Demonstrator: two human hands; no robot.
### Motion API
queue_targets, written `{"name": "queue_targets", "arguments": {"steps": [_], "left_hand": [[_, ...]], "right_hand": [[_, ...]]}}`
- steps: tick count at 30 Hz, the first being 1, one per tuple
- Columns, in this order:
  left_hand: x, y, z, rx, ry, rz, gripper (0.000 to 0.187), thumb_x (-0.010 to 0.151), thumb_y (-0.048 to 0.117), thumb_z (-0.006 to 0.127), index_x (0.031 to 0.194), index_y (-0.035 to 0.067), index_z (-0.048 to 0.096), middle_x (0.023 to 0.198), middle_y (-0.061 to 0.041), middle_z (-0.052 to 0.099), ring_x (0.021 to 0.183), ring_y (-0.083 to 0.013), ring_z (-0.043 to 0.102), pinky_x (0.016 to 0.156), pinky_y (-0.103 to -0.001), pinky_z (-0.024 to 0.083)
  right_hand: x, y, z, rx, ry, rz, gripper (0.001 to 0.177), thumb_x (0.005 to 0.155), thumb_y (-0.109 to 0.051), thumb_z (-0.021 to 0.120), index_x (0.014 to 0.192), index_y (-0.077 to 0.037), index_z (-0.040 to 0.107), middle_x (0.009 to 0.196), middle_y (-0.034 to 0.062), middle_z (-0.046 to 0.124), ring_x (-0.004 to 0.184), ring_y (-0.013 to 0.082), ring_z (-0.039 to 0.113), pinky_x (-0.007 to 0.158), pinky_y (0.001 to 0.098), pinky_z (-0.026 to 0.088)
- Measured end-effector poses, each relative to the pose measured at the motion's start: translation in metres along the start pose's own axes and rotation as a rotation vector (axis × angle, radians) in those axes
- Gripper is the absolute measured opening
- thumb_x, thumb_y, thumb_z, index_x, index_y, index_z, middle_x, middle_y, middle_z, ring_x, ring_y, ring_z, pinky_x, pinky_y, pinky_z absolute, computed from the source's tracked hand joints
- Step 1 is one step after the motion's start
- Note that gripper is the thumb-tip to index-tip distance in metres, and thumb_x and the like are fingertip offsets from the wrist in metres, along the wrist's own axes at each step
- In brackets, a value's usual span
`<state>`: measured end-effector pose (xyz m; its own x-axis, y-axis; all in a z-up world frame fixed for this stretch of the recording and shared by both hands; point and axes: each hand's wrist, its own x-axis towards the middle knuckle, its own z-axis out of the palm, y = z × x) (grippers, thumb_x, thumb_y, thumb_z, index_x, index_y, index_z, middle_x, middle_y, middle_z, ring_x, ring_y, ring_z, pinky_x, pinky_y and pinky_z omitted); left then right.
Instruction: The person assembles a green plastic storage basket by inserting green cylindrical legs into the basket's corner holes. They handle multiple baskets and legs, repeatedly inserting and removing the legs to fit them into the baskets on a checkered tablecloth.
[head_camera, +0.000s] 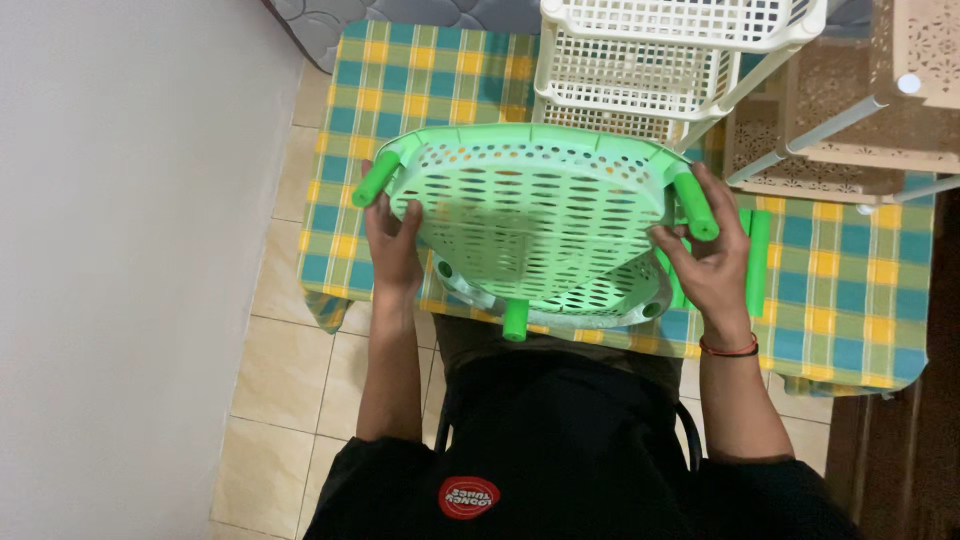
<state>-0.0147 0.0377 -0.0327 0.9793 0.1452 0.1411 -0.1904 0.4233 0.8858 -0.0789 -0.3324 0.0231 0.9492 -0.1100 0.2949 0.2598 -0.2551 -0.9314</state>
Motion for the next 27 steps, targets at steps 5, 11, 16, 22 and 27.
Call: {"name": "queue_targets", "arguments": {"steps": [5, 11, 16, 22, 27], "left_hand": [[-0.01, 0.005, -0.005, -0.051, -0.009, 0.015, 0.088, 0.093, -0.005, 0.073, 0.166, 0.003, 0.024, 0.158, -0.013, 0.047, 0.146, -0.0251, 0.046, 0.123, -0.041, 0.039], [-0.012, 0.019, -0.023, -0.121, 0.191, 0.037, 0.069, 0.1, 0.001, 0.065, 0.161, 0.002, 0.033, 0.148, -0.011, 0.055, 0.134, -0.0219, 0.054, 0.114, -0.038, 0.045], [-0.014, 0.024, -0.038, -0.263, 0.282, -0.015, 0.06, 0.105, 0.011, 0.062, 0.158, 0.004, 0.034, 0.135, -0.011, 0.061, 0.117, -0.0195, 0.063, 0.098, -0.037, 0.056], [-0.013, 0.019, -0.057, -0.26, 0.309, -0.074, 0.075, 0.103, 0.012, 0.064, 0.163, 0.0, 0.02, 0.137, -0.018, 0.06, 0.118, -0.0238, 0.063, 0.097, -0.039, 0.057], [-0.006, 0.017, -0.06, -0.207, 0.394, -0.138, 0.084, 0.101, 0.012, 0.064, 0.164, 0.001, 0.009, 0.148, -0.022, 0.051, 0.127, -0.0269, 0.059, 0.101, -0.04, 0.055]], "right_hand": [[0.011, 0.01, 0.026, 0.172, 0.044, 0.1, 0.055, 0.105, -0.006, 0.07, 0.154, -0.002, 0.047, 0.141, 0.0058, 0.063, 0.12, 0.0124, 0.064, 0.088, 0.0251, 0.057], [0.03, 0.022, 0.063, 0.057, -0.069, 0.157, 0.043, 0.107, -0.013, 0.069, 0.146, -0.001, 0.055, 0.119, 0.0041, 0.067, 0.091, 0.0089, 0.061, 0.072, 0.0255, 0.054], [0.042, 0.033, 0.086, 0.045, -0.14, 0.211, 0.044, 0.106, -0.018, 0.071, 0.144, -0.004, 0.053, 0.11, 0.0032, 0.069, 0.084, 0.0068, 0.065, 0.065, 0.0238, 0.054], [0.045, 0.03, 0.084, 0.262, -0.243, 0.289, 0.05, 0.099, -0.014, 0.073, 0.143, -0.006, 0.05, 0.135, 0.0018, 0.062, 0.083, 0.0056, 0.059, 0.058, 0.0211, 0.045], [0.043, 0.031, 0.079, 0.487, -0.355, 0.492, 0.059, 0.095, -0.012, 0.069, 0.15, -0.014, 0.05, 0.129, -0.001, 0.061, 0.084, 0.0031, 0.06, 0.056, 0.0198, 0.048]]}}
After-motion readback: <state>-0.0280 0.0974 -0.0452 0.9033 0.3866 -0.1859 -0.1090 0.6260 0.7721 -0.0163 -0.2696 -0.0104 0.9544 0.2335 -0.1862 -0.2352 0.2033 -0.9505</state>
